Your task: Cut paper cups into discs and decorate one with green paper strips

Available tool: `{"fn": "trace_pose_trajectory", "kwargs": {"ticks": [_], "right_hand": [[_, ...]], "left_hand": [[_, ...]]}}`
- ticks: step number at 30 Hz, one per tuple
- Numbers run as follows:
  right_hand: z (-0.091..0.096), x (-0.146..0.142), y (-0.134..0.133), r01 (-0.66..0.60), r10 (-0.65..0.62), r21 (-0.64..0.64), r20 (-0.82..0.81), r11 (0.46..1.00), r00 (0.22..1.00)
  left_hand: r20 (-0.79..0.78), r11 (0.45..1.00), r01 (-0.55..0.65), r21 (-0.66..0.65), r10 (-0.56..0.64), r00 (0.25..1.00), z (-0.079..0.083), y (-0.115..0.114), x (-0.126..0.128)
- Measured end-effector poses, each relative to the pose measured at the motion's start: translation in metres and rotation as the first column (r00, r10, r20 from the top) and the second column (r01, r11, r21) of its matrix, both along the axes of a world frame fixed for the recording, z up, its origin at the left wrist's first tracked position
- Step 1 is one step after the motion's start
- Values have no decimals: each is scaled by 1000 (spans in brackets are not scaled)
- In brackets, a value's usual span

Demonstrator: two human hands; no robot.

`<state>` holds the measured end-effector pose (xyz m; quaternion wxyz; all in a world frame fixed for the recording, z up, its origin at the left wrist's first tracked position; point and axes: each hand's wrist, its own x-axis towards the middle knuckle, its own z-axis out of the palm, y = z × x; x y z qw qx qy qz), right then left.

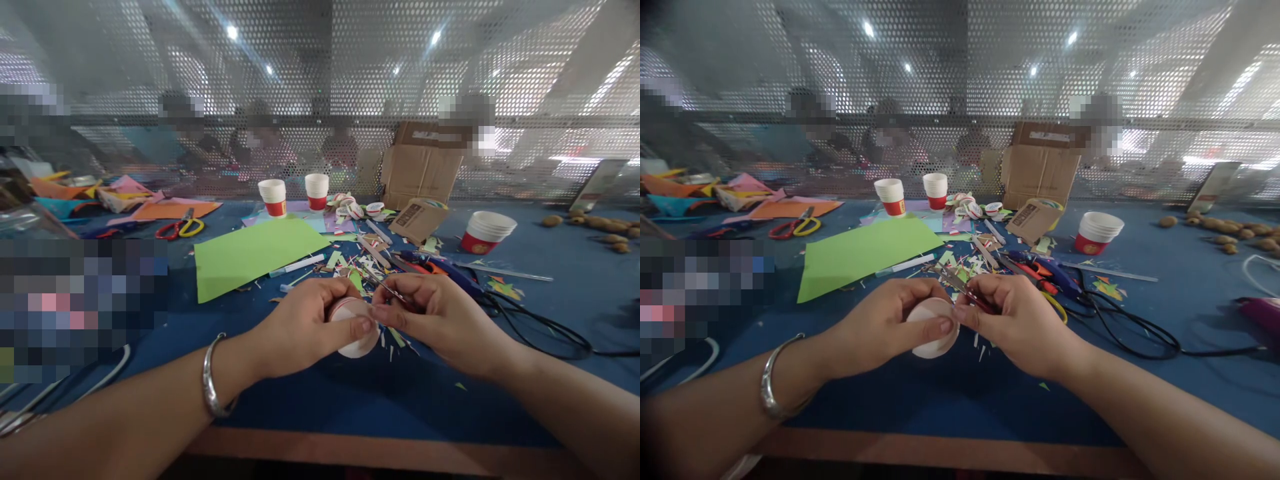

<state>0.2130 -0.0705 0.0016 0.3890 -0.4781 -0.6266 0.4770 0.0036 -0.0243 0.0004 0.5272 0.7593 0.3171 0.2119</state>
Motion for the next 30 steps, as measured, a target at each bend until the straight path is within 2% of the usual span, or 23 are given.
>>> {"fn": "trace_pose_trajectory", "kwargs": {"ticks": [6,8,14,20,24,30], "right_hand": [[6,3,-2,-94,94,3,-18,996,995],[6,3,-2,-111,111,5,-9,994,994],[2,5,1,-1,-19,171,114,985,993],[2,9,-5,29,-169,358,366,933,915],[0,10,-8,16,-198,391,429,920,882],[0,8,-10,-18,-131,336,417,942,899]], "left_hand": [[34,989,143,-34,-142,989,2,5,-2],[67,987,151,-59,-147,987,2,7,-1],[214,989,21,-146,11,977,5,5,2],[315,986,-63,-155,110,943,8,5,1],[352,982,-150,-111,180,919,7,6,0],[347,994,-99,-36,106,932,7,7,-2]]}}
